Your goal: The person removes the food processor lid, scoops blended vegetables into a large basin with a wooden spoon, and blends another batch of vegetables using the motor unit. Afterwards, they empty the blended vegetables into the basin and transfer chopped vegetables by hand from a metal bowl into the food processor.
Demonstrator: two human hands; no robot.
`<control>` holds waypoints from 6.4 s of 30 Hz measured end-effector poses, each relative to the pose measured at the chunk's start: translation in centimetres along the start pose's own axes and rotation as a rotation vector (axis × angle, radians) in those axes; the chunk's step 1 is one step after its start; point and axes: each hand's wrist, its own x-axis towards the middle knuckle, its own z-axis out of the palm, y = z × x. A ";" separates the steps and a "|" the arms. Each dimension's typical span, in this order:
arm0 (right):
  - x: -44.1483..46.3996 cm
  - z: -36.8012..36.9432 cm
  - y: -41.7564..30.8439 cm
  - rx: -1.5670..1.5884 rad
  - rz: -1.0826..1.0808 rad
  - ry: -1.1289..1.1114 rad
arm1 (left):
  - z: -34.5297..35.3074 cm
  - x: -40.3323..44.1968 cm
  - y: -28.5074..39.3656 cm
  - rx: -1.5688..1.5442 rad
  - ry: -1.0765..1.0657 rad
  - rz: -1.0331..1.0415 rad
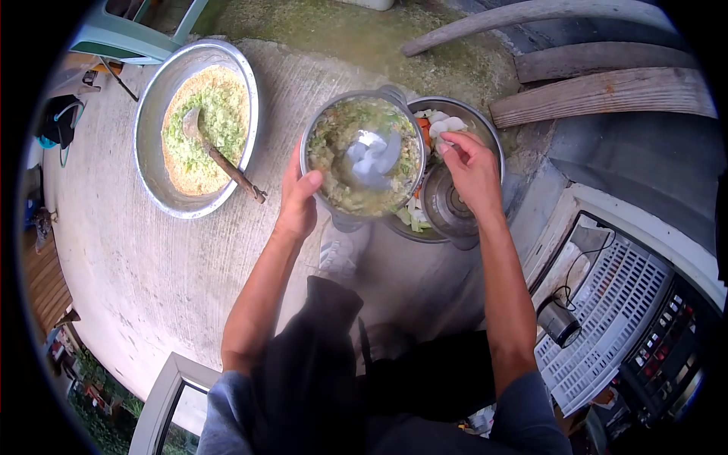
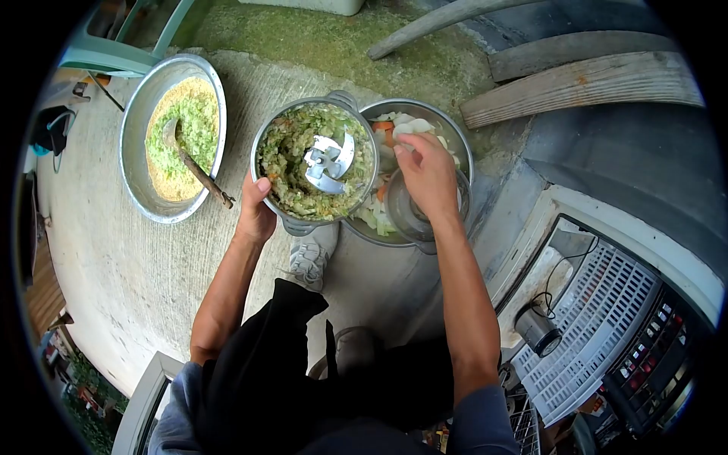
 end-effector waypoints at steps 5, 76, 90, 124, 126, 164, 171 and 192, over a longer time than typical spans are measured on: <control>-1.1 3.6 -7.0 -0.050 -0.390 -0.213 | 0.4 -0.4 0.6 0.051 0.022 0.058; 3.8 3.0 -3.7 -0.827 -0.294 0.207 | -18.2 -4.1 9.3 -0.333 0.713 0.579; -2.3 21.2 -10.4 -0.200 -0.407 -0.529 | -14.8 -4.1 8.6 -0.339 0.655 0.562; 4.2 25.8 -11.5 -0.221 -0.810 -0.542 | -27.1 -2.9 13.9 0.224 0.889 0.316; 4.6 25.7 -11.0 -0.287 -0.795 -0.508 | -27.0 -2.8 13.7 0.264 0.861 0.379; -4.0 28.2 -8.9 0.836 0.152 -0.781 | -19.1 0.1 19.0 1.822 0.734 0.825; 1.8 23.6 -11.5 0.249 -0.376 -0.603 | -19.8 -0.4 19.0 1.693 0.816 0.757; 1.1 19.5 -7.3 -0.058 -0.513 -0.474 | -24.4 -2.0 19.3 0.709 1.176 0.724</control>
